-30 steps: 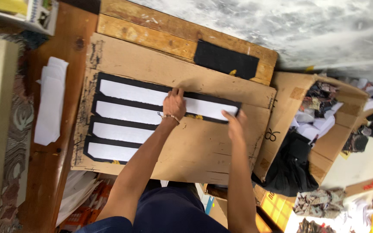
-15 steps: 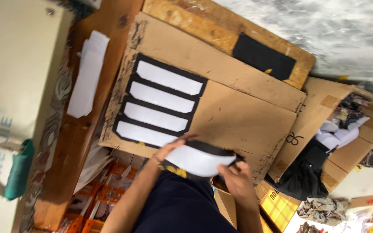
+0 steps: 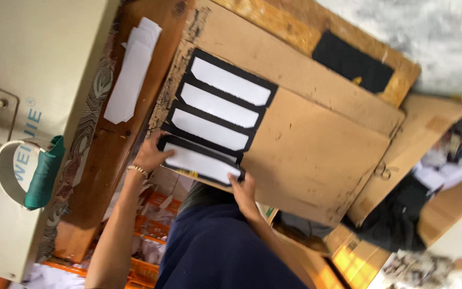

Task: The person places white rectangular inserts into black fabric pieces laid out on a cardboard board. They repeatedly pick up inserts and fabric pieces, align them, and arrange them in rows. The person also briefly operates a heat press machine. The task continues with repeated placement of inserts into fabric pieces.

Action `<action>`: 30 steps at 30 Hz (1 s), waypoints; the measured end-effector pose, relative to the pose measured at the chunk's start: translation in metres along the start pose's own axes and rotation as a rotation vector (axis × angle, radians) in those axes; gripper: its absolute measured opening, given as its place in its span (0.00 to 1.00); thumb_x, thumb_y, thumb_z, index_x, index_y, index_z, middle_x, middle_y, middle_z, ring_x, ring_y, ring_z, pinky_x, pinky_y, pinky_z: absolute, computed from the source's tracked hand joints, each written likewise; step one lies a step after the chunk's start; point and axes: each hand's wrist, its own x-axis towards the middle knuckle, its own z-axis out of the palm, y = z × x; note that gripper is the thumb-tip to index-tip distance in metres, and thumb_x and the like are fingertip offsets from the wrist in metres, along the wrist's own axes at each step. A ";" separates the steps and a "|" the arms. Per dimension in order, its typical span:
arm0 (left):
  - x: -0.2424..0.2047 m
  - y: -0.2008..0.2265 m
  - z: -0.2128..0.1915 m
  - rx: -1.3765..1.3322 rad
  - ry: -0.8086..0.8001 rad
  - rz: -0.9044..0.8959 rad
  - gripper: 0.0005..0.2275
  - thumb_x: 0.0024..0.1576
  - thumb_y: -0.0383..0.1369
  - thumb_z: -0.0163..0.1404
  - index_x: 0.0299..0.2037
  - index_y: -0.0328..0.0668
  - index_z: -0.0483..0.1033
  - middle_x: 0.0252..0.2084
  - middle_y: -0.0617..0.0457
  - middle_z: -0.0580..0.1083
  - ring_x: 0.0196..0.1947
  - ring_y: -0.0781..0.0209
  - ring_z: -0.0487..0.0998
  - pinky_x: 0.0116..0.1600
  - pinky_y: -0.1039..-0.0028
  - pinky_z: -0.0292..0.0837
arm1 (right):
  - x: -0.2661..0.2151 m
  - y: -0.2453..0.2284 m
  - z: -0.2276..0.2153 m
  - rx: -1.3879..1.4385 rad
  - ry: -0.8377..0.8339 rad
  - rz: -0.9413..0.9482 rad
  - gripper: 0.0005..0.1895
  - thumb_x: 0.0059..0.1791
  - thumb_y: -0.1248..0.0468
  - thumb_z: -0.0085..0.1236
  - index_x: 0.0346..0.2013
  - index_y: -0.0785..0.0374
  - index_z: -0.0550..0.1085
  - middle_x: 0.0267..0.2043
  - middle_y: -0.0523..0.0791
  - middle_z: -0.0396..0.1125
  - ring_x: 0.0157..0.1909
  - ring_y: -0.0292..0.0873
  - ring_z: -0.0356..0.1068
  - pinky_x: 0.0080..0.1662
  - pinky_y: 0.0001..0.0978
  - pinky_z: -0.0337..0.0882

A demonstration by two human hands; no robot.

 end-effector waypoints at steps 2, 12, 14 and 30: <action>0.013 0.003 0.005 0.081 0.054 0.024 0.30 0.45 0.35 0.66 0.59 0.37 0.71 0.57 0.32 0.74 0.58 0.39 0.74 0.60 0.58 0.70 | 0.010 -0.001 0.011 -0.028 0.093 -0.135 0.18 0.46 0.63 0.67 0.47 0.70 0.76 0.37 0.50 0.77 0.38 0.43 0.75 0.42 0.35 0.74; -0.026 0.009 0.061 0.227 0.481 -0.051 0.32 0.52 0.34 0.63 0.67 0.40 0.65 0.61 0.32 0.70 0.63 0.34 0.69 0.67 0.51 0.66 | 0.003 -0.049 0.033 -0.339 0.285 -0.084 0.36 0.44 0.63 0.65 0.65 0.67 0.63 0.57 0.61 0.66 0.58 0.63 0.67 0.58 0.49 0.67; -0.037 0.004 0.077 0.162 0.635 -0.167 0.37 0.51 0.37 0.66 0.68 0.38 0.60 0.66 0.32 0.65 0.68 0.34 0.61 0.71 0.47 0.57 | 0.007 -0.053 0.036 -0.335 0.287 -0.039 0.36 0.43 0.63 0.65 0.64 0.66 0.63 0.56 0.59 0.66 0.57 0.62 0.67 0.57 0.50 0.66; -0.124 0.006 0.135 -0.839 0.197 -0.758 0.40 0.60 0.55 0.55 0.73 0.31 0.56 0.69 0.37 0.65 0.69 0.44 0.62 0.67 0.52 0.57 | -0.019 -0.085 -0.002 -0.182 -0.520 -0.236 0.17 0.43 0.68 0.61 0.46 0.68 0.73 0.38 0.52 0.72 0.40 0.44 0.72 0.42 0.36 0.70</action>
